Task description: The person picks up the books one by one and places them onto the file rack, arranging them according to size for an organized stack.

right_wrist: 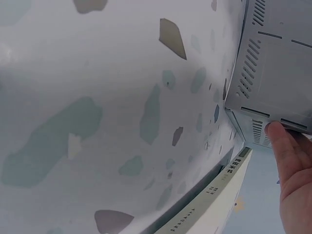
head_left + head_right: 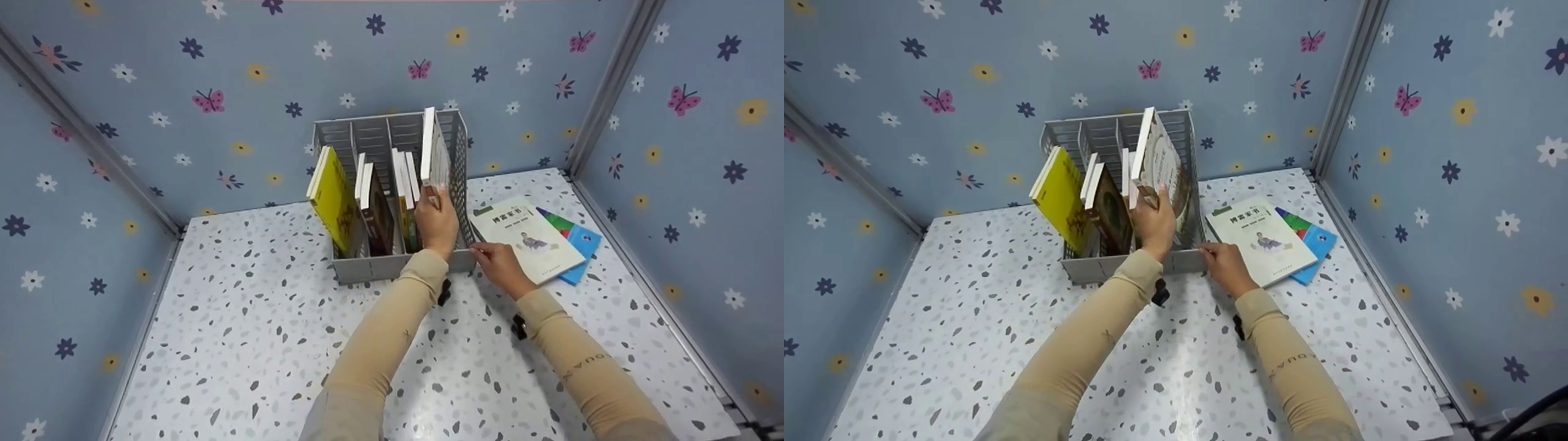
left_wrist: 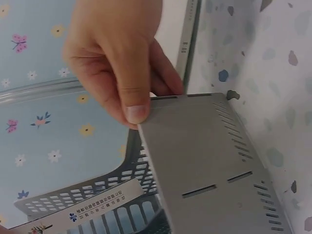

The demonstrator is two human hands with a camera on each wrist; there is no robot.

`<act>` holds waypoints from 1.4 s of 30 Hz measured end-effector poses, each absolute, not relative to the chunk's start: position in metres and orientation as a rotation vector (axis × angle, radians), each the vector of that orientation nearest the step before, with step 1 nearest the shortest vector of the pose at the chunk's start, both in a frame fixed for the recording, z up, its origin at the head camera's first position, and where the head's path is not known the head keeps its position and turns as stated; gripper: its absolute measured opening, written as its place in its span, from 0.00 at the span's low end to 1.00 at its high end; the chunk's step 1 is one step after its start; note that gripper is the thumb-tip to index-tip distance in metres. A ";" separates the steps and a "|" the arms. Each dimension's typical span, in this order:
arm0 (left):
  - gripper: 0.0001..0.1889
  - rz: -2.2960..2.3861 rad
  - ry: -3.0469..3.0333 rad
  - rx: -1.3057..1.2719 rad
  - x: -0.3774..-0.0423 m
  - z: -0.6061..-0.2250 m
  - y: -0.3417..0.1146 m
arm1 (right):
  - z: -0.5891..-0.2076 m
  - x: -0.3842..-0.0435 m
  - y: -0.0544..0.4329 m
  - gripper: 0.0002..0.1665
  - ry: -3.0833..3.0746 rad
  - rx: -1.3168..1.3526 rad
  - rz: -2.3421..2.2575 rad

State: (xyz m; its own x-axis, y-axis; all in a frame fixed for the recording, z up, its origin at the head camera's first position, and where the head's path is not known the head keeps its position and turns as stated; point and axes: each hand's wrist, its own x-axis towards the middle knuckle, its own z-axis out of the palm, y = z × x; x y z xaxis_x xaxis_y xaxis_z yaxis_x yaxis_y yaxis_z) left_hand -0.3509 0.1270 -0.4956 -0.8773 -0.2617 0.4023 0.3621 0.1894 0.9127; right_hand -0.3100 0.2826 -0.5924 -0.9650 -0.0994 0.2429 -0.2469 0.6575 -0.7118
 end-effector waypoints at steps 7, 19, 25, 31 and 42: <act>0.12 -1.691 -2.050 -0.029 -0.354 -0.518 0.128 | -0.592 -0.308 0.282 0.14 -2.704 0.286 1.207; 0.26 -1.698 -2.192 0.014 -0.355 -0.526 0.128 | -0.590 -0.311 0.283 0.13 -2.702 0.301 1.224; 0.26 -1.705 -2.286 0.066 -0.356 -0.528 0.127 | -0.591 -0.312 0.284 0.14 -2.699 0.302 1.218; 0.17 -1.618 -2.354 0.012 -0.355 -0.531 0.125 | -0.590 -0.311 0.285 0.14 -2.693 0.289 1.235; 0.17 -1.350 -2.519 -0.088 -0.353 -0.531 0.120 | -0.591 -0.311 0.285 0.14 -2.708 0.284 1.228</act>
